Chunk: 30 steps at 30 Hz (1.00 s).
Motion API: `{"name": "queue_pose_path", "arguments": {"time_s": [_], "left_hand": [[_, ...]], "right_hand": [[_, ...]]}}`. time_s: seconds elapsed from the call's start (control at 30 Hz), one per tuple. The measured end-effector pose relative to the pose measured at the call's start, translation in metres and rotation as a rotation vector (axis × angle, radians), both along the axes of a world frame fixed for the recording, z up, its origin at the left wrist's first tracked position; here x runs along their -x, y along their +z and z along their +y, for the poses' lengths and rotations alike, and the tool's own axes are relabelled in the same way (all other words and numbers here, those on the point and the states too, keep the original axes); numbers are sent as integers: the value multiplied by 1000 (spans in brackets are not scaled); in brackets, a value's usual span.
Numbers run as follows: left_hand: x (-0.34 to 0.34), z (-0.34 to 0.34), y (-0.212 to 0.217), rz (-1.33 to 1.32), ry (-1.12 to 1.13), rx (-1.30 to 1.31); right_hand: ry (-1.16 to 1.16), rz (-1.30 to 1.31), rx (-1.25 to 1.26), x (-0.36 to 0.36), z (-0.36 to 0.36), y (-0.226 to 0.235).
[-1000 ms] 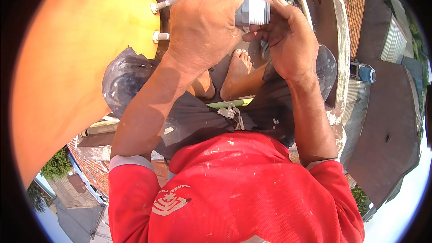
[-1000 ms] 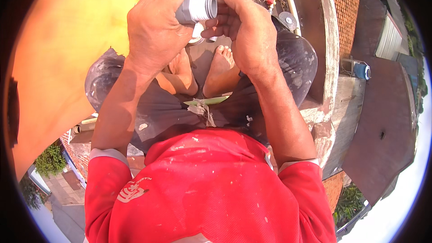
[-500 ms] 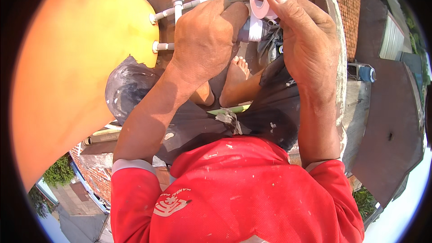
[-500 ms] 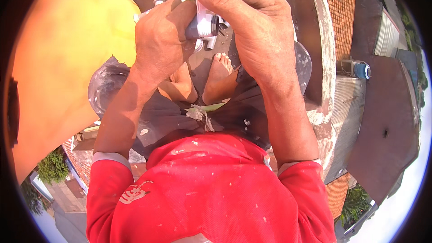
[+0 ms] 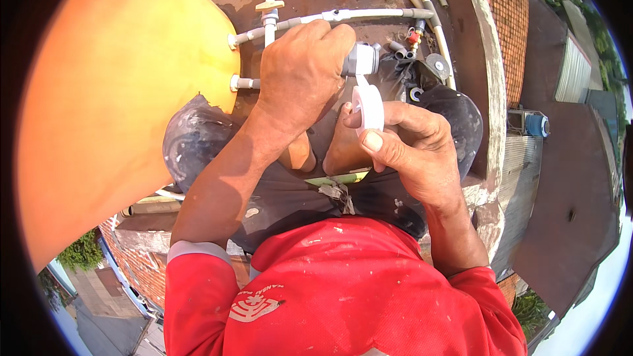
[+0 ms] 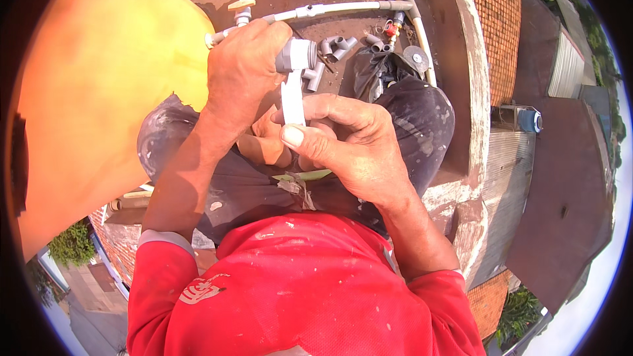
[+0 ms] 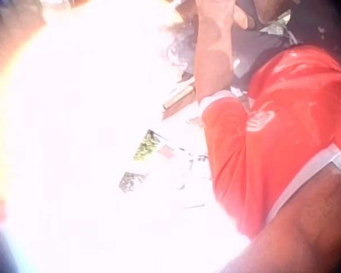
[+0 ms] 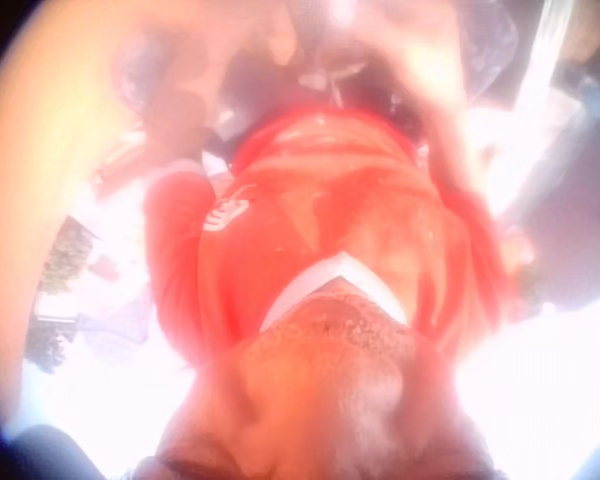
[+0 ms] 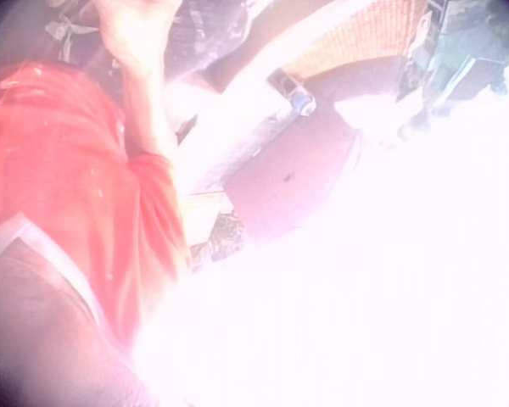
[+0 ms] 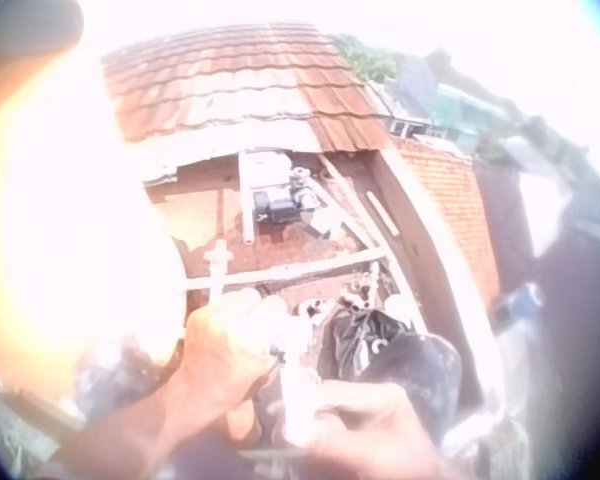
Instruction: The person assembles a plumbing system on a rooftop, wrapping thread seal tape on pipe fittings, screwing them together, and using an angle grinder to cut a PVC pipe. They connect the cut pipe to a valve assembly and position it near a water tank.
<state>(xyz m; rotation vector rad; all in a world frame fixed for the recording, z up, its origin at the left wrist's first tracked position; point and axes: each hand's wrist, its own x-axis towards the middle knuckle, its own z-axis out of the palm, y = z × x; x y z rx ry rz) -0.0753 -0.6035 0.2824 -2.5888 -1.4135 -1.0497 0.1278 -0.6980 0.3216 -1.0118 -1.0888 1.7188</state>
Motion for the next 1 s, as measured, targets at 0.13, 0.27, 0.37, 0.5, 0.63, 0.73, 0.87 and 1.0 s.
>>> {"name": "queue_pose_path", "arguments": {"time_s": [0.13, 0.27, 0.37, 0.5, 0.63, 0.73, 0.87, 1.0], "left_hand": [[-6, -3, 3, -68, -103, -67], [-12, -2, 10, -77, -83, -64], [-7, -3, 12, -128, -78, -28], [-4, 2, 10, -136, -11, 11], [-2, 4, 2, -57, 4, 22], [-4, -1, 7, -55, -45, 15], [-7, -2, 10, -105, -112, -44], [-13, 0, 16, -126, -100, -36]], "right_hand": [[-200, -13, -271, 6, 41, 23], [-344, -113, -210, 5, 81, 0], [-311, -163, -97, 5, 79, -28], [-98, -80, 37, 0, 32, -49], [-60, -34, 78, 5, 0, -7], [-3, 55, 28, 1, 9, 20], [-175, 58, -242, 6, 50, 33], [-336, -83, -260, 3, 91, 10]]}}
